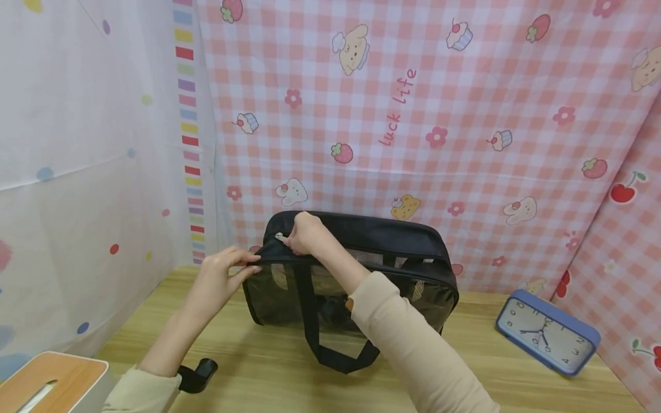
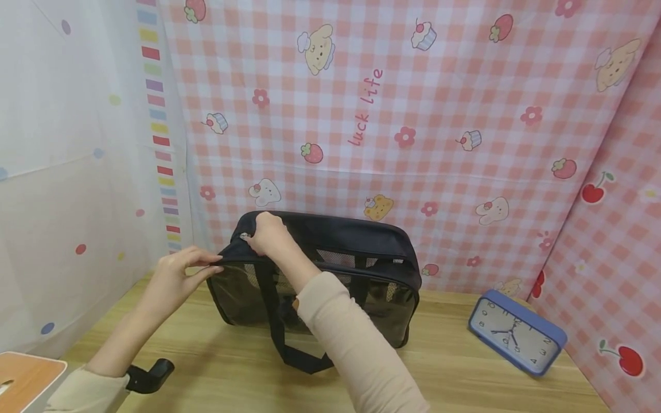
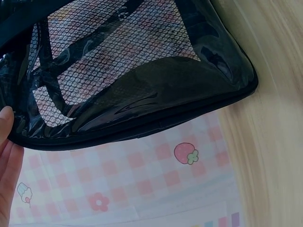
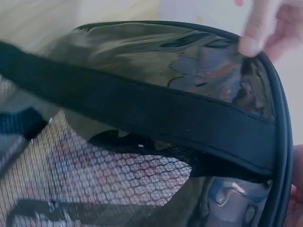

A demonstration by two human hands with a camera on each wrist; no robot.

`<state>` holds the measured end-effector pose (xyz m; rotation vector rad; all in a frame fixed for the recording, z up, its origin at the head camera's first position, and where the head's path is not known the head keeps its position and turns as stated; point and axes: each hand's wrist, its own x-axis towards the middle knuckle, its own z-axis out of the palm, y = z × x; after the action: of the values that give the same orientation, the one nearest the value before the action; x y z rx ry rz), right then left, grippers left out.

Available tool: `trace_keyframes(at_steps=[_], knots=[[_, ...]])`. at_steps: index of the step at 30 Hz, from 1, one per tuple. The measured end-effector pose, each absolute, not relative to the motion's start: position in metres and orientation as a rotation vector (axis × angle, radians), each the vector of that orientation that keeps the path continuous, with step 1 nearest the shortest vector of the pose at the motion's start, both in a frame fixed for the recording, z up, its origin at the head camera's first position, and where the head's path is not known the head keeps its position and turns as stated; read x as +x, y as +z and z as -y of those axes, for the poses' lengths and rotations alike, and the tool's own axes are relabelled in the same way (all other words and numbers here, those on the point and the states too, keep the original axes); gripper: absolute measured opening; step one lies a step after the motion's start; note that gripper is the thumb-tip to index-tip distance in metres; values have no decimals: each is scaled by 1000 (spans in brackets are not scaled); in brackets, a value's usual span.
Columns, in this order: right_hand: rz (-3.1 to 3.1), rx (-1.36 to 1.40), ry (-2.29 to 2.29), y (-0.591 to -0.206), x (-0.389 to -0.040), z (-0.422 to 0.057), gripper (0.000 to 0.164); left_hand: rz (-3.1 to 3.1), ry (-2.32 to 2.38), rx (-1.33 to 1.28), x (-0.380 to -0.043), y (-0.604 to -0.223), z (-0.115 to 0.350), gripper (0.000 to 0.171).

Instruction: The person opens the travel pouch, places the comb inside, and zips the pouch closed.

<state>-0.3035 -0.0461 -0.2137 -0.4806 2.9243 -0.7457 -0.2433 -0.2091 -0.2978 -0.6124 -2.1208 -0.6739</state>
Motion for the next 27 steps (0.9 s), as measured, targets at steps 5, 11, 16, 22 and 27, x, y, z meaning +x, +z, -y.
trace_keyframes(at_steps=[5, 11, 16, 22, 27], knots=[[-3041, -628, -516, -216, -301, 52, 15, 2125, -662, -600, -244, -298, 209, 16], [-3087, -665, -581, -222, -300, 58, 32, 2121, -664, -607, -244, -298, 209, 16], [-3084, -608, -585, -226, -298, 66, 35, 2109, -658, -623, -244, -300, 208, 16], [-3081, -611, -557, -223, -299, 65, 22, 2102, -661, -625, -246, -299, 209, 16], [-3043, -693, -613, -222, -300, 59, 40, 2111, -665, -617, -246, -300, 210, 16]])
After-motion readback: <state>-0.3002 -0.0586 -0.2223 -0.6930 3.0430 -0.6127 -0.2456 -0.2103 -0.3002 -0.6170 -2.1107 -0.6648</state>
